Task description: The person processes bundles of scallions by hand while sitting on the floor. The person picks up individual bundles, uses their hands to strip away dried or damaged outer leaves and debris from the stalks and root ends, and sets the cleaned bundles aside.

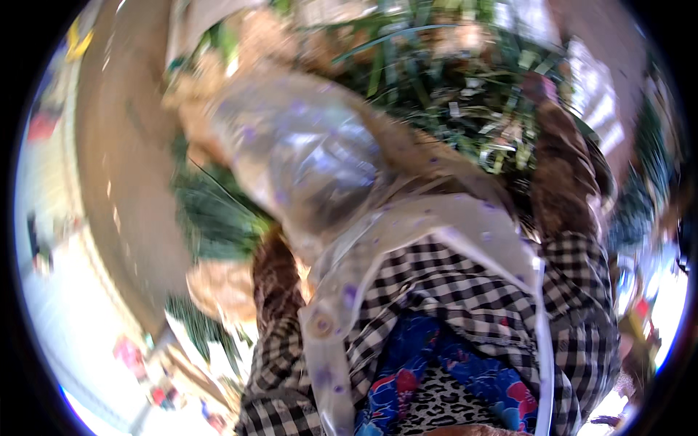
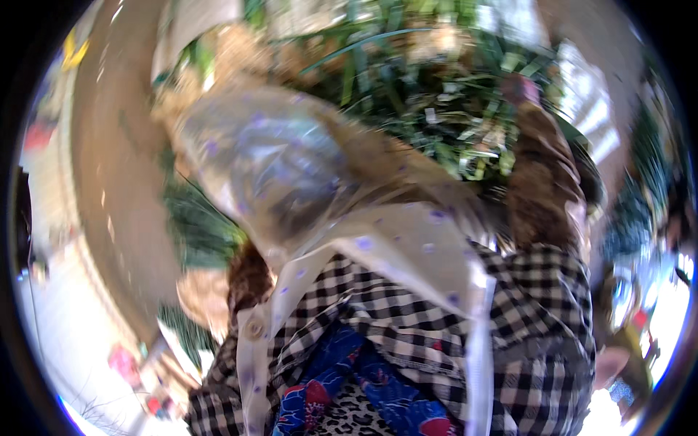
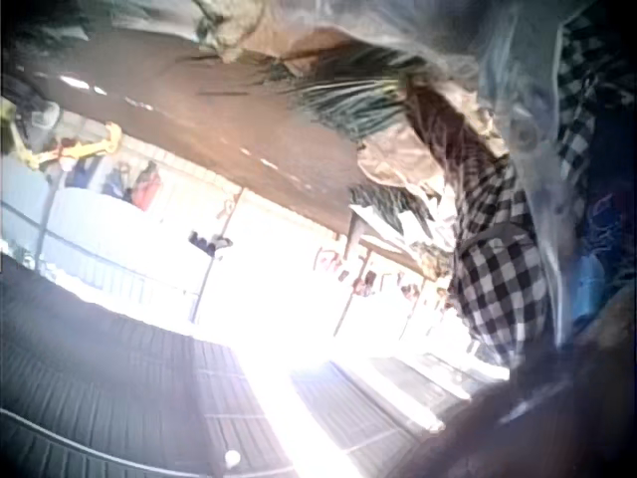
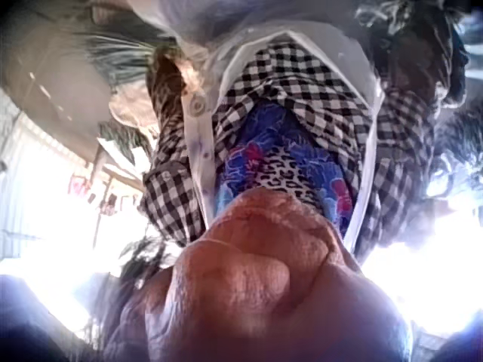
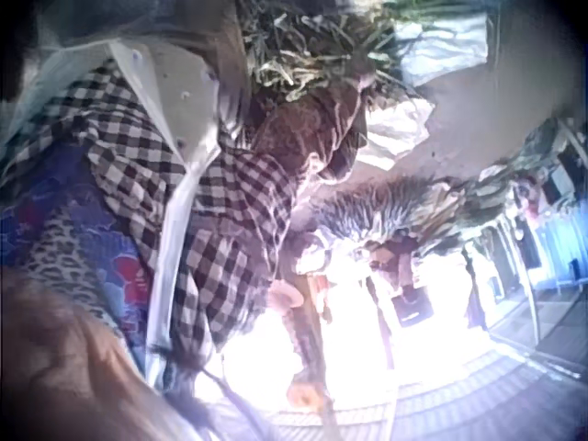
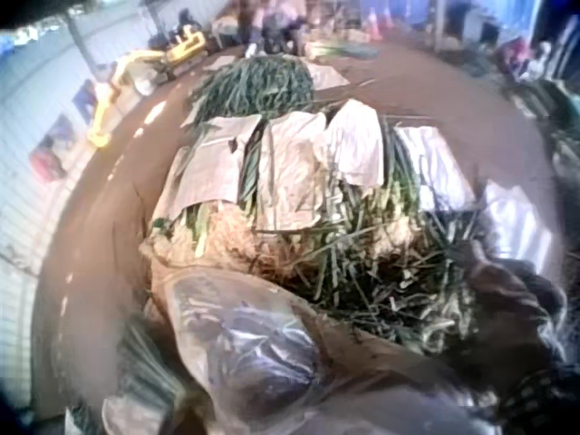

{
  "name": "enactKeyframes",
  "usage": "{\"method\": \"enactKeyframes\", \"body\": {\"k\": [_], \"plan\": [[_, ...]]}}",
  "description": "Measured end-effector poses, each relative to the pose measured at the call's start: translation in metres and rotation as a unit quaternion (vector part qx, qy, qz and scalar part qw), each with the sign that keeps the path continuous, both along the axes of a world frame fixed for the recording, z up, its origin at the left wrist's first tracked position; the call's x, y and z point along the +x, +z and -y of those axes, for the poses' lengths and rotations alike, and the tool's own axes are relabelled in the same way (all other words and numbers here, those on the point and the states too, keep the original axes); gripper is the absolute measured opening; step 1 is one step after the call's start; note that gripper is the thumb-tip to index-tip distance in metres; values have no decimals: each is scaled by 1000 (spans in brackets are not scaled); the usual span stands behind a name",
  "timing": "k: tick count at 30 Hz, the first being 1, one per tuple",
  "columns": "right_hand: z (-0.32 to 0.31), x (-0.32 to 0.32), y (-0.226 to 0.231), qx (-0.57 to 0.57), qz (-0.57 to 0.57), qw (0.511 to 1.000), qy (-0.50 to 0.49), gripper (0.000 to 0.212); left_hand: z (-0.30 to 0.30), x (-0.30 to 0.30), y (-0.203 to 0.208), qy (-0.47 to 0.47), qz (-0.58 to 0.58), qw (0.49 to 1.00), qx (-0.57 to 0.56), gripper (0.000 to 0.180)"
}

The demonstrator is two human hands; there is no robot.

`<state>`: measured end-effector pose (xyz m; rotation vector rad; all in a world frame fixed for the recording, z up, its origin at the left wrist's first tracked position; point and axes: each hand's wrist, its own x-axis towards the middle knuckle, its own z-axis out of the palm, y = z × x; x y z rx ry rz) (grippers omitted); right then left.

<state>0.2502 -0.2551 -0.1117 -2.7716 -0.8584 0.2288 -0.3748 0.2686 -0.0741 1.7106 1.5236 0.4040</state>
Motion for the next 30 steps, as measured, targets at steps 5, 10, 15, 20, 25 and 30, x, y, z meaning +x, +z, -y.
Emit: {"method": "enactKeyframes", "body": {"k": [5,10,15,20,25,30], "plan": [[40,13,29,157,-126,979,9,31,55,125,-76,-158,-120,979,-40,31],[3,8,60,169,-16,985,31,51,55,132,-60,-168,-178,969,-42,37],[-46,20,84,-27,-84,992,-90,18,41,132,-35,-182,-225,956,-45,43],[-116,6,58,-115,-37,991,60,13,-20,121,41,-307,-444,841,29,50],[-94,-18,17,-82,-19,990,117,10,5,231,200,-331,-283,840,324,47],[18,-6,-27,-151,-148,966,-151,17,132,389,253,-395,163,840,334,30]]}}
